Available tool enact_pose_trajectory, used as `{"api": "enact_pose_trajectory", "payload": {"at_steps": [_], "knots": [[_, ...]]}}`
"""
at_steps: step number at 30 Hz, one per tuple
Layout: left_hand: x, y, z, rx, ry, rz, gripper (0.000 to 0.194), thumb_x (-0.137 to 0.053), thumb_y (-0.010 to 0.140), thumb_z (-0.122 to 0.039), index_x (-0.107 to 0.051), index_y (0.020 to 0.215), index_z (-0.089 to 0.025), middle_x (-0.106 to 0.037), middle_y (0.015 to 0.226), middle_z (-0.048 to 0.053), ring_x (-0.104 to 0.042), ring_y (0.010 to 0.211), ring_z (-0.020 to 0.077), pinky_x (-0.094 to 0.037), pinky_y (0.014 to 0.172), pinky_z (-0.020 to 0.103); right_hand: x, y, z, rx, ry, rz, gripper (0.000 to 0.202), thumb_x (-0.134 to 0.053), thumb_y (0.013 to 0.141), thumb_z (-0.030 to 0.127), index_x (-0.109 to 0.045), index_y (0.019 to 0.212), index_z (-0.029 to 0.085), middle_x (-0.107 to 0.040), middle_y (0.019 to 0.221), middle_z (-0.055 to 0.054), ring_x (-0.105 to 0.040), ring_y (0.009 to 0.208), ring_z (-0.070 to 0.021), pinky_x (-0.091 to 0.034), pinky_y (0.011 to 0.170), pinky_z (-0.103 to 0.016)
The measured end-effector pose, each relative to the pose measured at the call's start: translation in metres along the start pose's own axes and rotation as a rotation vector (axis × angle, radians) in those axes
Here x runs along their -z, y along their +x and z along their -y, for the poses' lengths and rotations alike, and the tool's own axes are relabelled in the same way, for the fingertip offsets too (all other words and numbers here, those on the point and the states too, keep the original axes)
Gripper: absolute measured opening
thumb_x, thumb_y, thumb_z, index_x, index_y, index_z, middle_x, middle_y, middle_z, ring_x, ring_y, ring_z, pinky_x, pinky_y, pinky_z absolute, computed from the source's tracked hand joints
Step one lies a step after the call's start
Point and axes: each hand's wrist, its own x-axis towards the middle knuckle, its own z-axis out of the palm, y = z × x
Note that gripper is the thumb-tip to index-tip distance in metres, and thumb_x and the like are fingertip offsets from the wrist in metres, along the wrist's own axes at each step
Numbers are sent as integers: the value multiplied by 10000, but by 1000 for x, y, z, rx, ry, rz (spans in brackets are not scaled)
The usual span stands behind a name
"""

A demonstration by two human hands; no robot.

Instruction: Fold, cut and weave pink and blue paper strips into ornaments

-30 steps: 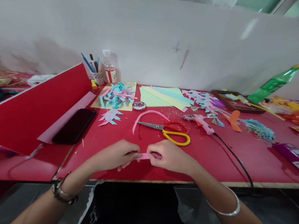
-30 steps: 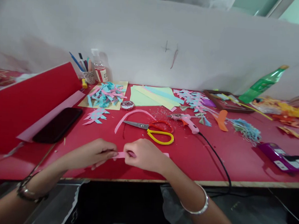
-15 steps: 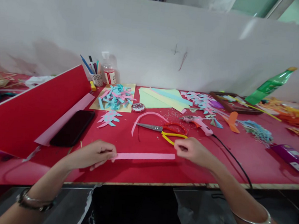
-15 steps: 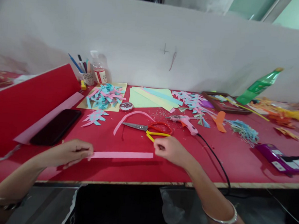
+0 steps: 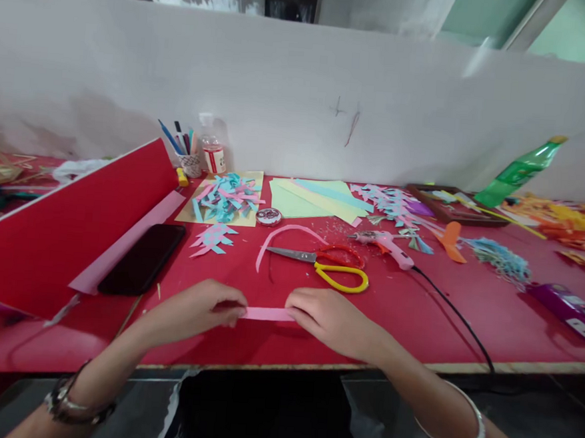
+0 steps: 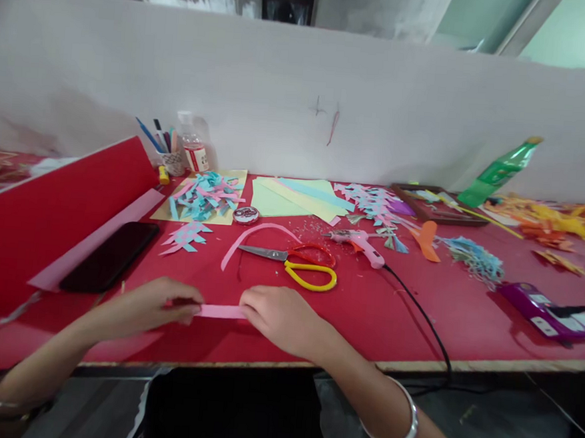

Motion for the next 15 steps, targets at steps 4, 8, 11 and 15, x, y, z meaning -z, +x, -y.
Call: {"api": "enact_pose_trajectory", "payload": {"at_steps": [4, 8, 11, 15], "knots": [[-14, 8, -13, -98, 231, -158, 195, -405, 812, -229, -592, 866, -214, -648, 857, 6, -573, 758, 129, -381, 645, 207, -3, 8, -1, -14, 85, -22, 260, -359, 879, 267, -533, 724, 151, -578, 698, -25, -489, 622, -106, -270, 542, -208], [-29, 21, -28, -48, 546, -262, 150, -425, 785, -204, -565, 745, -170, -628, 675, 31, -567, 597, 166, -330, 508, 239, -6, 12, -2, -40, 173, -79, 259, -387, 859, 241, -481, 636, 148, -532, 610, 4, -443, 550, -83, -216, 501, -208], [-34, 27, -30, -55, 637, -263, 150, -417, 794, -198, -541, 718, -161, -609, 621, 25, -551, 534, 159, -279, 459, 235, -7, 11, -2, -45, 198, -113, 256, -393, 853, 233, -456, 620, 149, -514, 596, 12, -422, 538, -77, -202, 497, -209], [-32, 25, -19, -189, 678, -279, 141, -414, 781, -154, -503, 672, -165, -574, 586, -5, -513, 507, 128, -234, 448, 231, -2, 5, -3, -31, 209, -117, 275, -376, 864, 244, -436, 612, 153, -489, 593, 21, -405, 545, -76, -211, 509, -209]]}}
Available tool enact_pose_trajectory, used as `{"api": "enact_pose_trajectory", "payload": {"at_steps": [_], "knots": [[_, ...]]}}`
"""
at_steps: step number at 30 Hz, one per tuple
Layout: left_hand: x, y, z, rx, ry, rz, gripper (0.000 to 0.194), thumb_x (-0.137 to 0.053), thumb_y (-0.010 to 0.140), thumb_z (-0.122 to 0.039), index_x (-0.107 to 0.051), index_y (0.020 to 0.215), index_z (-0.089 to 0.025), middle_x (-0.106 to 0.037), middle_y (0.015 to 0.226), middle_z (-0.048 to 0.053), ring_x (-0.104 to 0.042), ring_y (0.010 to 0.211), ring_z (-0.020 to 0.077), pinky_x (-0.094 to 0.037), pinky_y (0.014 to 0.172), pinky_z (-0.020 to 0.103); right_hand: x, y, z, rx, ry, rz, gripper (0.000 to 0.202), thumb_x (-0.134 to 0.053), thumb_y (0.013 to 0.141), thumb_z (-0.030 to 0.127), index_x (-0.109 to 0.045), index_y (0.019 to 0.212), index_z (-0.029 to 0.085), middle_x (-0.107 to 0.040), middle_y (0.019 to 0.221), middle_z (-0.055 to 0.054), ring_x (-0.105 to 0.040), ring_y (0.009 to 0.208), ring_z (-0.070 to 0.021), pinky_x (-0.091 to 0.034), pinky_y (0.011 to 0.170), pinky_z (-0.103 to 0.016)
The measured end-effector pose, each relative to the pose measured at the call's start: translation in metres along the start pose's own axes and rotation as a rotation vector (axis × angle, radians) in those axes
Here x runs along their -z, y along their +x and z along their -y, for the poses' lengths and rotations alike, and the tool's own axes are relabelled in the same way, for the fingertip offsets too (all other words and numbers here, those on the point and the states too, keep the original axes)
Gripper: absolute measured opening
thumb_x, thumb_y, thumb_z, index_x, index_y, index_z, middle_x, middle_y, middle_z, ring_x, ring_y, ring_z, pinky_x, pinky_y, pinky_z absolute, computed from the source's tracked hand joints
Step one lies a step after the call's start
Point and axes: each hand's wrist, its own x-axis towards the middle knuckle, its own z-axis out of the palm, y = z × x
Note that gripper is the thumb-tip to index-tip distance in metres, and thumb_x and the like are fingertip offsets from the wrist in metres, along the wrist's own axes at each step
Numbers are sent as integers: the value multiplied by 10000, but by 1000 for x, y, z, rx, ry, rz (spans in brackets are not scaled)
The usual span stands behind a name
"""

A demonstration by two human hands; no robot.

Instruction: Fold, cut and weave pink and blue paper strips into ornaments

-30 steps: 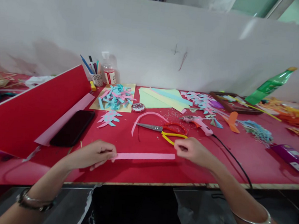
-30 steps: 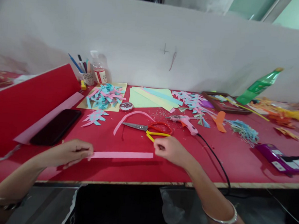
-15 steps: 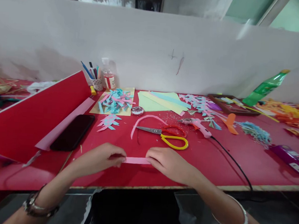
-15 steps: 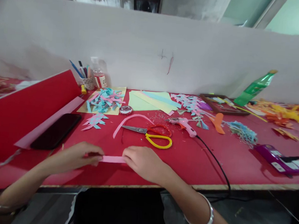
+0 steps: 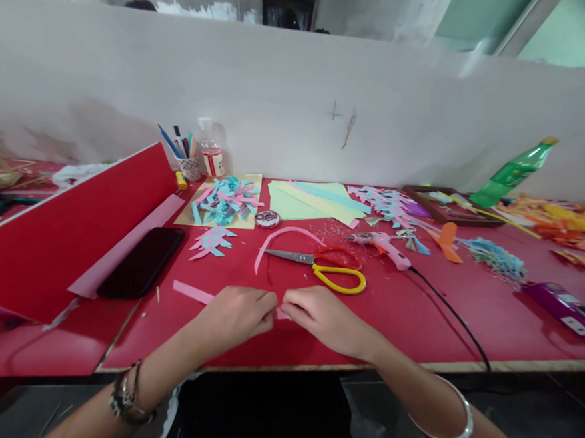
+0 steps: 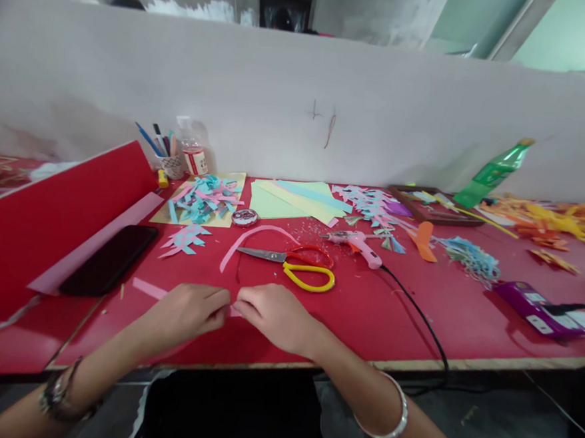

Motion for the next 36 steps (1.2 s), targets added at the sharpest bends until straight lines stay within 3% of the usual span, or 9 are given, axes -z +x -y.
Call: {"api": "enact_pose_trajectory", "payload": {"at_steps": [3, 8, 16, 19, 21, 23, 27, 32, 36], "knots": [[-2, -8, 11, -34, 31, -69, 155, -396, 768, -122, -484, 648, -166, -548, 555, -19, -471, 478, 106, -217, 453, 231, 8, -6, -4, -11, 11, -17, 281, -357, 870, 243, -420, 610, 156, -461, 585, 30, -393, 550, -77, -222, 517, -208], [-6, -27, 33, -17, 43, -62, 189, -358, 769, -108, -480, 638, -168, -535, 544, -24, -447, 467, 92, -219, 461, 226, 18, -18, -19, -44, -16, -10, 300, -327, 882, 279, -415, 619, 165, -454, 584, 30, -393, 550, -88, -243, 529, -211], [-16, -75, 92, 211, 142, 11, 219, -331, 811, -205, -495, 667, -176, -520, 532, -22, -496, 481, 107, -277, 476, 224, 39, -40, -42, -132, -144, -73, 308, -315, 886, 332, -499, 701, 169, -562, 689, -17, -493, 633, -124, -301, 587, -215], [-7, -66, 77, 255, 134, -123, 267, -310, 828, -222, -532, 689, -173, -559, 596, 9, -520, 545, 129, -338, 524, 230, 34, -37, -36, -112, -224, -14, 308, -309, 892, 318, -513, 720, 166, -583, 716, -28, -511, 656, -131, -296, 590, -221], [1, -49, 52, 171, -7, -217, 254, -333, 848, -280, -559, 879, -166, -611, 830, 52, -564, 750, 151, -397, 672, 244, 26, -28, -28, -41, -288, 54, 300, -309, 895, 297, -521, 729, 165, -589, 726, -29, -516, 661, -132, -284, 579, -225], [5, -30, 26, 48, -107, -206, 316, -402, 828, -379, -519, 1046, -183, -579, 1039, 77, -527, 944, 186, -390, 782, 275, 18, -18, -21, 38, -336, 75, 293, -308, 899, 290, -525, 747, 165, -595, 744, -29, -519, 670, -130, -269, 566, -229], [4, -4, 2, -10, -290, -79, 255, -381, 858, -329, -593, 826, -191, -637, 775, 6, -552, 699, 126, -382, 691, 240, 11, -7, -15, 73, -409, 52, 290, -310, 900, 276, -528, 746, 163, -591, 734, -26, -510, 658, -125, -259, 558, -237], [-2, 4, 6, 93, -445, -84, 238, -408, 848, -258, -582, 717, -160, -620, 689, -2, -523, 643, 105, -352, 610, 200, 5, -4, -9, 142, -476, -63, 215, -348, 871, 253, -532, 805, 164, -584, 773, -39, -500, 701, -140, -283, 617, -252], [-1, 6, 2, 110, -578, -83, 260, -405, 844, -237, -527, 638, -138, -549, 605, -29, -472, 567, 74, -322, 541, 172, -6, 2, -7, 173, -486, -112, 150, -400, 804, 195, -525, 724, 169, -562, 649, -9, -472, 593, -120, -251, 573, -250]]}}
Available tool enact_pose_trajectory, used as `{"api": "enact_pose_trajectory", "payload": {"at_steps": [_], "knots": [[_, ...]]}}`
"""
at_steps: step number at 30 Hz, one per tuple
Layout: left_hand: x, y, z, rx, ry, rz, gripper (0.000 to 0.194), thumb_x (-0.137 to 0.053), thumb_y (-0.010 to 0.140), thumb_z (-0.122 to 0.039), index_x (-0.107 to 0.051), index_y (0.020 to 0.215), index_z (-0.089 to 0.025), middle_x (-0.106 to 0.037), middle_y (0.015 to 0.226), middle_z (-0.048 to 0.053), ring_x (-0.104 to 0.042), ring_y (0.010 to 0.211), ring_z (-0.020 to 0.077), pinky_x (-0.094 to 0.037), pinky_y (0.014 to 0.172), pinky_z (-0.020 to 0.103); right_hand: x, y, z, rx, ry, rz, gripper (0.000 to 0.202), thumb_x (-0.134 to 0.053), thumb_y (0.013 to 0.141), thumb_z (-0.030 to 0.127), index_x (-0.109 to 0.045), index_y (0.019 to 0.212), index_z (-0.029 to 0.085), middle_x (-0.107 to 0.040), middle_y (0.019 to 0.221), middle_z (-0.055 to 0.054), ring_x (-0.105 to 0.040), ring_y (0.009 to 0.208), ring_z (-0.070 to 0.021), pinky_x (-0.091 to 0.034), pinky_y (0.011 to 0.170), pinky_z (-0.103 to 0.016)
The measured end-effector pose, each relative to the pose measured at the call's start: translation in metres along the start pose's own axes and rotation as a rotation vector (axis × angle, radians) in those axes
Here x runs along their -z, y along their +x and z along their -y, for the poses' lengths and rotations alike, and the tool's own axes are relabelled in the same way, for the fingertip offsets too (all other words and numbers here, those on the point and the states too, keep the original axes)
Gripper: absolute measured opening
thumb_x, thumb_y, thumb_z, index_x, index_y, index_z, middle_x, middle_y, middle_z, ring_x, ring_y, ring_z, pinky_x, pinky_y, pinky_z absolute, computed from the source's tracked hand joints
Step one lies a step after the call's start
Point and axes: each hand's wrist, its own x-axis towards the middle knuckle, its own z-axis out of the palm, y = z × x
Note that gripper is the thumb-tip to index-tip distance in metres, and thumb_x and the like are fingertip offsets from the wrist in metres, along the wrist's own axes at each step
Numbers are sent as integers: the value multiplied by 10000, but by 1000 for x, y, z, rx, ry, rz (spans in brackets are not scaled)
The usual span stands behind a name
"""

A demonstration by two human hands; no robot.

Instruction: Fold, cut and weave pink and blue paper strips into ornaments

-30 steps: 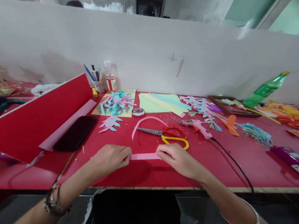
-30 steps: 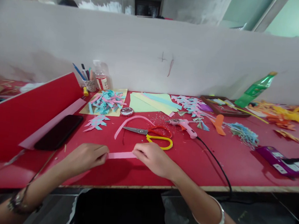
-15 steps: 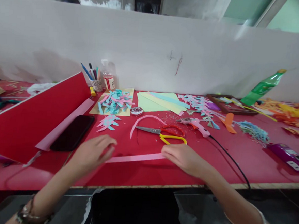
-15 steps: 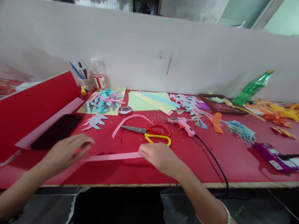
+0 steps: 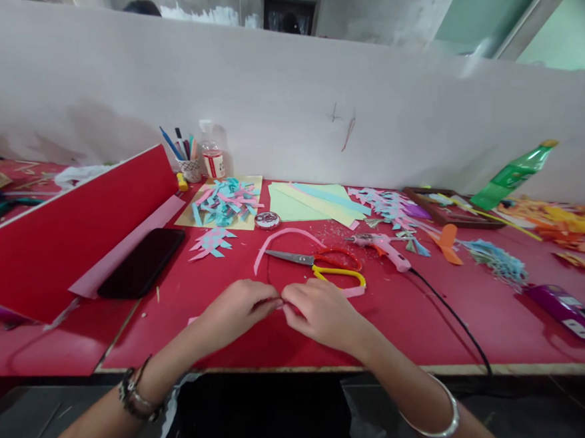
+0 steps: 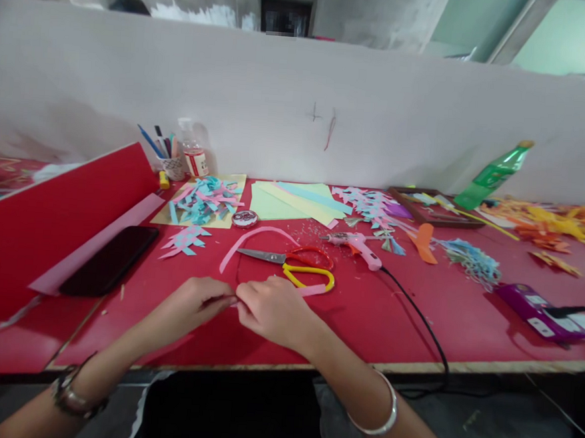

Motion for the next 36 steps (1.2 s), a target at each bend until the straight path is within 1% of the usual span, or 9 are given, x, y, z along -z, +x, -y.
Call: {"api": "enact_pose_trajectory", "payload": {"at_steps": [6, 11, 18, 21, 24, 26, 29, 32, 36], "knots": [[2, -4, -4, 30, -73, 73, 268, -394, 846, -265, -548, 673, -129, -539, 610, -31, -453, 568, 70, -312, 528, 167, -10, -8, -10, -37, 87, -53, 129, -438, 699, 146, -509, 594, 174, -469, 485, 39, -358, 460, -77, -171, 496, -231], [10, -14, 5, 100, -122, 104, 280, -370, 851, -278, -554, 698, -134, -574, 654, -23, -487, 603, 76, -336, 559, 158, -5, -25, -25, -159, 165, 21, 112, -451, 683, 142, -516, 595, 168, -452, 484, 49, -353, 453, -65, -166, 484, -210], [28, -32, 25, 147, -20, 155, 337, -346, 856, -334, -537, 660, -136, -549, 612, -24, -466, 567, 76, -329, 529, 155, 0, -53, -53, -265, 144, 91, 122, -438, 697, 155, -503, 594, 167, -471, 503, 40, -396, 463, -72, -205, 484, -199], [35, -40, 32, 149, 71, 136, 333, -344, 857, -330, -552, 675, -145, -570, 612, -17, -489, 564, 84, -339, 539, 164, 7, -64, -64, -402, 94, 7, 142, -436, 728, 189, -494, 599, 173, -469, 496, 36, -401, 455, -80, -239, 479, -202], [36, -43, 29, 83, 184, 137, 312, -349, 858, -309, -579, 706, -163, -615, 655, 2, -528, 600, 103, -353, 570, 186, 17, -59, -51, -427, 112, -223, 194, -379, 801, 227, -521, 678, 176, -545, 597, -5, -479, 540, -105, -331, 540, -210], [33, -41, 23, 27, 239, 141, 305, -347, 862, -299, -587, 723, -175, -634, 686, 7, -546, 631, 114, -358, 589, 199, 20, -47, -29, -281, 109, -283, 196, -385, 826, 269, -556, 818, 173, -610, 792, -64, -541, 739, -152, -377, 687, -255], [29, -36, 13, -17, 283, 120, 288, -349, 869, -282, -585, 737, -184, -639, 695, -6, -550, 635, 109, -358, 590, 200, 18, -28, 6, -106, 24, -88, 290, -462, 811, 352, -536, 1021, 166, -595, 991, -107, -520, 895, -214, -354, 778, -328], [27, -32, 5, -92, 362, 110, 238, -376, 864, -269, -584, 776, -194, -639, 712, -12, -552, 637, 111, -357, 595, 212, 13, -18, 22, -119, -3, 90, 219, -379, 865, 212, -588, 808, 175, -627, 734, -47, -535, 687, -157, -336, 659, -273], [21, -27, -10, -185, 476, 91, 175, -386, 856, -210, -561, 847, -199, -633, 749, -5, -559, 634, 117, -359, 609, 237, 9, -15, 19, -152, 96, 169, 309, -348, 885, 299, -587, 734, 174, -611, 630, -29, -510, 587, -128, -260, 540, -241]]}}
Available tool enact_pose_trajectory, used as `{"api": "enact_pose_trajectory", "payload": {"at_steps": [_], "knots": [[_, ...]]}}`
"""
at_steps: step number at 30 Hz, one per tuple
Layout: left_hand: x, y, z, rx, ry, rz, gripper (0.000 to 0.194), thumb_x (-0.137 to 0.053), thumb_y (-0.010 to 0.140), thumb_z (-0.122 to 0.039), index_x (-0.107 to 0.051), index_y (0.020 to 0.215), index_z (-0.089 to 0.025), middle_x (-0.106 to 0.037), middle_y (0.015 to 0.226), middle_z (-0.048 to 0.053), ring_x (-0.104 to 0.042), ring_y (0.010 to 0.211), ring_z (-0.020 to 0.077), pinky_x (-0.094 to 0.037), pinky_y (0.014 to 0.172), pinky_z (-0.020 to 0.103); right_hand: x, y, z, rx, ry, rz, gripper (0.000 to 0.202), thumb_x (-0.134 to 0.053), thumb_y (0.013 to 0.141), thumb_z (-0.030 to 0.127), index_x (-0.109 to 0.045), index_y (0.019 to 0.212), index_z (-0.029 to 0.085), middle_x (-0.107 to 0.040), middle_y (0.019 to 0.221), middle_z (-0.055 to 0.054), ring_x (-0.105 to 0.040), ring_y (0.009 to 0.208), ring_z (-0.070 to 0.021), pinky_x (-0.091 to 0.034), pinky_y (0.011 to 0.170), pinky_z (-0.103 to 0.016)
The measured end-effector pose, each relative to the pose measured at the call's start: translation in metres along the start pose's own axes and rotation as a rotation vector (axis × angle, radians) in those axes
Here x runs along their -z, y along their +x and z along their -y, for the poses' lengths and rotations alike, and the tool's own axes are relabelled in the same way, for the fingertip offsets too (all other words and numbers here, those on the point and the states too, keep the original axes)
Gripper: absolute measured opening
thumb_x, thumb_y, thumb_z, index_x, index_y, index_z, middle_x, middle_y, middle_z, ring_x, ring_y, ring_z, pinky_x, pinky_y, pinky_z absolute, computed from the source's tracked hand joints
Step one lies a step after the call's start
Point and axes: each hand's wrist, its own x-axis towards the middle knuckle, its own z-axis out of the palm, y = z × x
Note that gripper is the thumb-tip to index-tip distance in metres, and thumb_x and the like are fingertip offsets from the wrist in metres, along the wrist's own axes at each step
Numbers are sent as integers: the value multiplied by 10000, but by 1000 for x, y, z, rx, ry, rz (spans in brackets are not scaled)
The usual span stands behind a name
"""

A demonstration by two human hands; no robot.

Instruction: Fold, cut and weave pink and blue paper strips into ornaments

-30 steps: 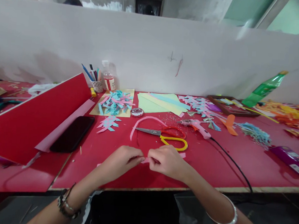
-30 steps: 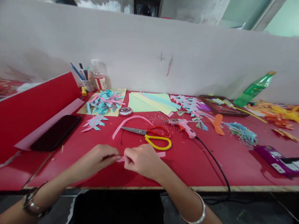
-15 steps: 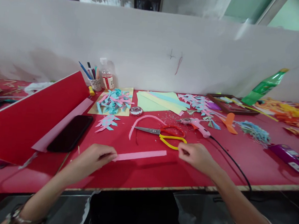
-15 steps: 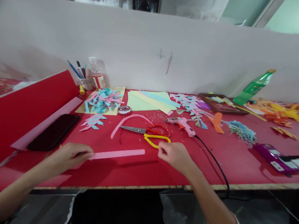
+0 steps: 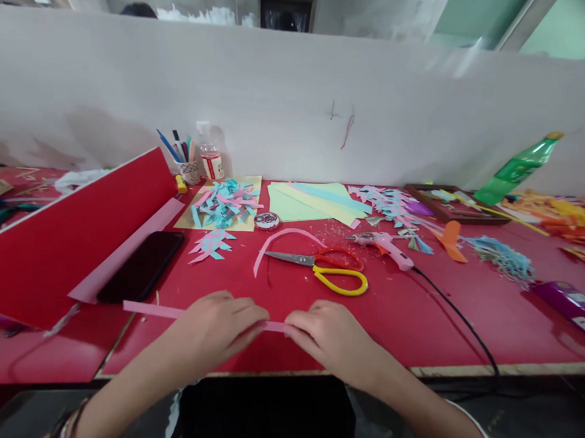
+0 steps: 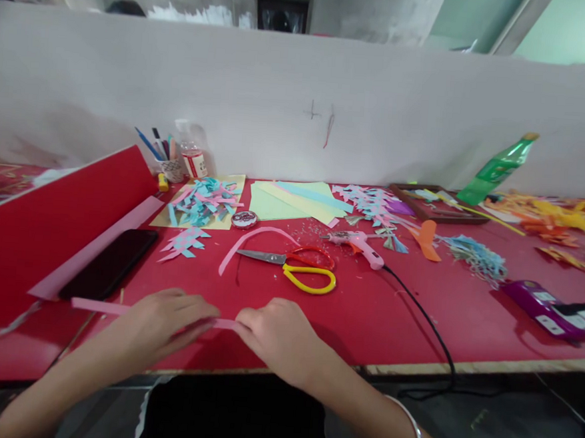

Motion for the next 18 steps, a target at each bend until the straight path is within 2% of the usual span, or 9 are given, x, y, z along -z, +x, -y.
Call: {"api": "enact_pose_trajectory", "payload": {"at_steps": [4, 9, 14, 18], "knots": [[-7, 10, -9, -99, 129, -34, 193, -377, 839, -170, -496, 687, -175, -569, 589, -11, -505, 497, 116, -324, 514, 255, 2, 7, -2, 50, 168, 37, 260, -403, 859, 281, -580, 707, 168, -612, 641, -17, -493, 561, -100, -226, 516, -225], [-16, 6, 2, -236, 273, -128, 244, -297, 842, -121, -426, 643, -181, -519, 490, -27, -400, 380, 111, -269, 467, 281, 7, 9, -7, 71, 358, 119, 264, -389, 855, 226, -573, 677, 158, -538, 525, 23, -461, 508, -78, -255, 516, -194], [-18, -13, 22, -202, 333, -144, 250, -295, 819, -103, -419, 622, -194, -507, 457, -47, -393, 377, 106, -261, 477, 271, 11, -8, -27, -4, 521, 153, 257, -367, 849, 211, -553, 681, 150, -489, 480, 44, -447, 465, -66, -308, 534, -172], [-23, -40, 52, -104, 435, -131, 246, -310, 813, -122, -452, 628, -200, -484, 417, -43, -417, 383, 120, -242, 468, 273, 13, -22, -53, -74, 552, 199, 263, -355, 843, 231, -526, 660, 150, -467, 486, 47, -418, 437, -65, -318, 513, -174]]}}
